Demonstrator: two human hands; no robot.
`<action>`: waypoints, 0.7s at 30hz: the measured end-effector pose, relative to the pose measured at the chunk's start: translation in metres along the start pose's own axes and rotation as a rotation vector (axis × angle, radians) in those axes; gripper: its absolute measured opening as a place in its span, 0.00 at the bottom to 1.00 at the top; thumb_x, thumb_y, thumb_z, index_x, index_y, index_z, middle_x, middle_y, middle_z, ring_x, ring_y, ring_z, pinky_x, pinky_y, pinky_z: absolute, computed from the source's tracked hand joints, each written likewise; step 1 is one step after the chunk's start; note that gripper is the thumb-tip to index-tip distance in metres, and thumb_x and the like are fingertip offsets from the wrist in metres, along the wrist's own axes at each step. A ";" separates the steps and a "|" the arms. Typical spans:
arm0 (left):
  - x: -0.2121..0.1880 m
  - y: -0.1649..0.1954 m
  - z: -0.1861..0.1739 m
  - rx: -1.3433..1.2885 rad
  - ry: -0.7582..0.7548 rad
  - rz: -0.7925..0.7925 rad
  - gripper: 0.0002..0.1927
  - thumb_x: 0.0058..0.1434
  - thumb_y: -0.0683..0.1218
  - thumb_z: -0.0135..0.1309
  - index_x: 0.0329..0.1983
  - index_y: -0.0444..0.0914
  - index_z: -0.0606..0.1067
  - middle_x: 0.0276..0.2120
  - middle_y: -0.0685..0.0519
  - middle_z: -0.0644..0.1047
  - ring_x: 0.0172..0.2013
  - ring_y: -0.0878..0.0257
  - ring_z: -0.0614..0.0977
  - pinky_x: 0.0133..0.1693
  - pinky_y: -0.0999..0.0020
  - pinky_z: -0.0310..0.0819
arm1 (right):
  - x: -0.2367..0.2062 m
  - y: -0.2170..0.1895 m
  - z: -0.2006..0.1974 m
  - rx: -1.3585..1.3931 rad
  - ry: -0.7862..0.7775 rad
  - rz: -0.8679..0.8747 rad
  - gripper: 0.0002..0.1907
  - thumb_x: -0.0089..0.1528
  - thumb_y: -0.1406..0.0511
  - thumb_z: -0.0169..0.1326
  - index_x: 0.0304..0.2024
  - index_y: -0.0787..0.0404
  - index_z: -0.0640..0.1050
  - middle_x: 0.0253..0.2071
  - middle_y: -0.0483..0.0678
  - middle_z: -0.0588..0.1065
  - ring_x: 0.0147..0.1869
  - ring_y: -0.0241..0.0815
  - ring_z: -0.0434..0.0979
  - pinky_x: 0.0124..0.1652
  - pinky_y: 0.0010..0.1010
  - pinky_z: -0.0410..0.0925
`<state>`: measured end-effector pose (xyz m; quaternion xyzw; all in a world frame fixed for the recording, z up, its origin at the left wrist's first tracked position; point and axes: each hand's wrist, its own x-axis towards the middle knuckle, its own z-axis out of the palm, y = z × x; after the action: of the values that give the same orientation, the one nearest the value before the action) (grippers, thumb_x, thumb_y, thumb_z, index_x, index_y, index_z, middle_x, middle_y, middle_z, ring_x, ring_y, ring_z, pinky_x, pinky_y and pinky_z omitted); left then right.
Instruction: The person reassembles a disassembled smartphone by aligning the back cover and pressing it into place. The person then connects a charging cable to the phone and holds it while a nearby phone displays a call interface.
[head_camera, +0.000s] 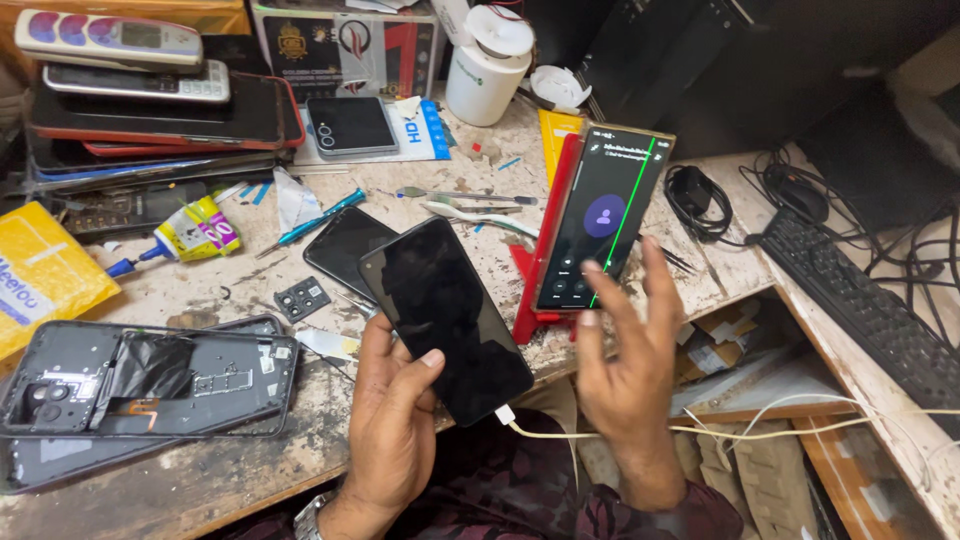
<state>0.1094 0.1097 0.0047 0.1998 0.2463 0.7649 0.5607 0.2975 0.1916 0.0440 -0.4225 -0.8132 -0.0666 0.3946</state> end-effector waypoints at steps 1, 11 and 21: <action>-0.001 0.000 0.000 -0.003 -0.004 0.002 0.32 0.64 0.37 0.44 0.72 0.33 0.56 0.59 0.42 0.72 0.59 0.57 0.74 0.59 0.61 0.68 | -0.002 0.002 -0.002 0.064 0.015 0.047 0.22 0.66 0.70 0.53 0.64 0.58 0.74 0.75 0.59 0.59 0.76 0.55 0.64 0.73 0.45 0.60; -0.001 0.000 0.000 -0.007 0.008 -0.021 0.32 0.63 0.38 0.44 0.72 0.33 0.56 0.60 0.43 0.72 0.60 0.58 0.74 0.60 0.61 0.68 | -0.003 0.032 0.007 0.350 0.045 0.296 0.34 0.67 0.71 0.54 0.74 0.66 0.57 0.73 0.61 0.62 0.70 0.51 0.72 0.64 0.40 0.69; -0.002 -0.002 -0.003 0.007 -0.001 -0.017 0.30 0.64 0.38 0.44 0.71 0.34 0.58 0.58 0.43 0.73 0.57 0.59 0.75 0.58 0.62 0.69 | 0.001 0.023 -0.002 0.462 0.074 0.246 0.33 0.69 0.74 0.51 0.75 0.64 0.56 0.74 0.61 0.62 0.72 0.51 0.71 0.68 0.41 0.68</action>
<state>0.1096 0.1081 0.0013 0.1999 0.2506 0.7591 0.5666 0.3155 0.2065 0.0408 -0.4141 -0.7345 0.1537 0.5152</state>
